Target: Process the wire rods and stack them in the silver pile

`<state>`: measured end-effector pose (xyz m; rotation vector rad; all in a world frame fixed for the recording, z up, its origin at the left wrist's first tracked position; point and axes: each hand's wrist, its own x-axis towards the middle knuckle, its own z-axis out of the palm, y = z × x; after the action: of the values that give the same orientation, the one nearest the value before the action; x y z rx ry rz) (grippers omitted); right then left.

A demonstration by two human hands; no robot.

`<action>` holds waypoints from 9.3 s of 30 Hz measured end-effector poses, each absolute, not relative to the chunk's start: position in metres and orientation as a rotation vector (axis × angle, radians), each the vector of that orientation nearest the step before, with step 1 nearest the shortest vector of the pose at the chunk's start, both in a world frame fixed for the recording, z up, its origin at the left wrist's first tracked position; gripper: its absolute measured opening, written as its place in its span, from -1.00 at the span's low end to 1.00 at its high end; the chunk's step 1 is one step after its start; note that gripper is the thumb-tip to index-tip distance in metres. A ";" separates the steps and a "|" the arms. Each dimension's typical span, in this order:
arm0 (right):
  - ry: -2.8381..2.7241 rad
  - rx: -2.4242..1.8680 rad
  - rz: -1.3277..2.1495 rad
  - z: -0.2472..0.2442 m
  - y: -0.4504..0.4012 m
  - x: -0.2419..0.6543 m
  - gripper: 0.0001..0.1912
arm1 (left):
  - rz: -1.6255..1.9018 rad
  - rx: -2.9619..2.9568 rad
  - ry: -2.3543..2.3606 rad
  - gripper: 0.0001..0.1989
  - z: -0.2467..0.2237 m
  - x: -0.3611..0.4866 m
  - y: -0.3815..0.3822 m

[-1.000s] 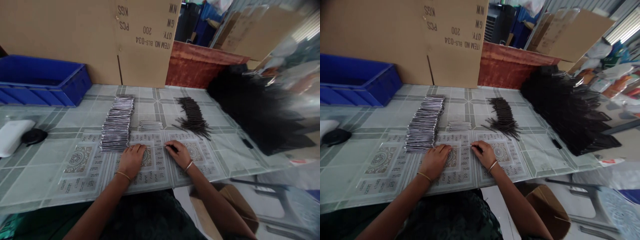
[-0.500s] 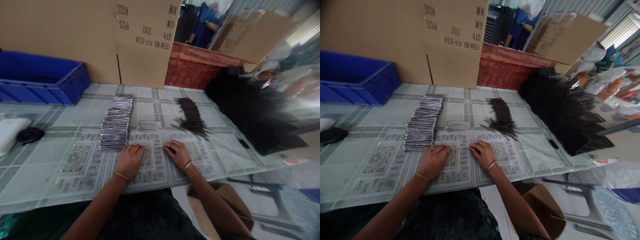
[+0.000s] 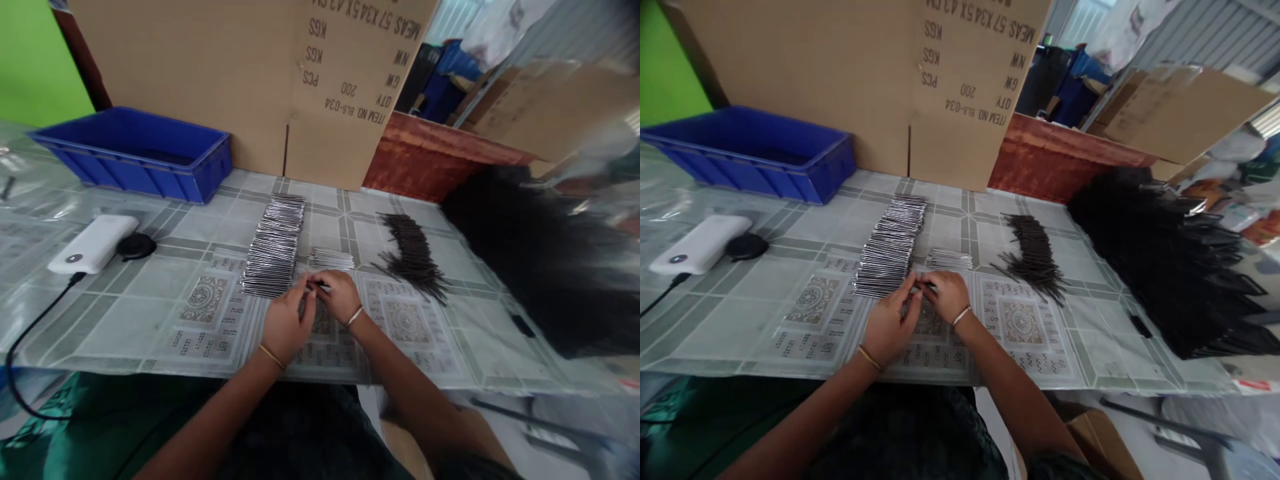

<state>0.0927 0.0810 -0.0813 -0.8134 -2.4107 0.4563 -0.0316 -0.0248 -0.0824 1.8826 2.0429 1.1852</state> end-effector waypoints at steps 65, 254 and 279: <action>-2.407 -1.857 0.194 -0.057 0.173 0.243 -0.52 | 0.228 2.322 2.156 -0.72 -0.077 -0.015 0.012; -2.145 -0.943 0.557 -0.124 0.117 0.219 -0.86 | 0.439 2.445 2.085 -0.70 -0.102 0.000 0.026; -2.171 -0.874 0.580 -0.121 0.115 0.219 -0.88 | 0.532 2.443 2.040 -0.67 -0.102 0.000 0.027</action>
<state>0.2190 0.1147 -0.1213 -0.8738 -2.1707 0.5801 0.0002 0.0265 -0.1019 2.4430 2.0397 0.5321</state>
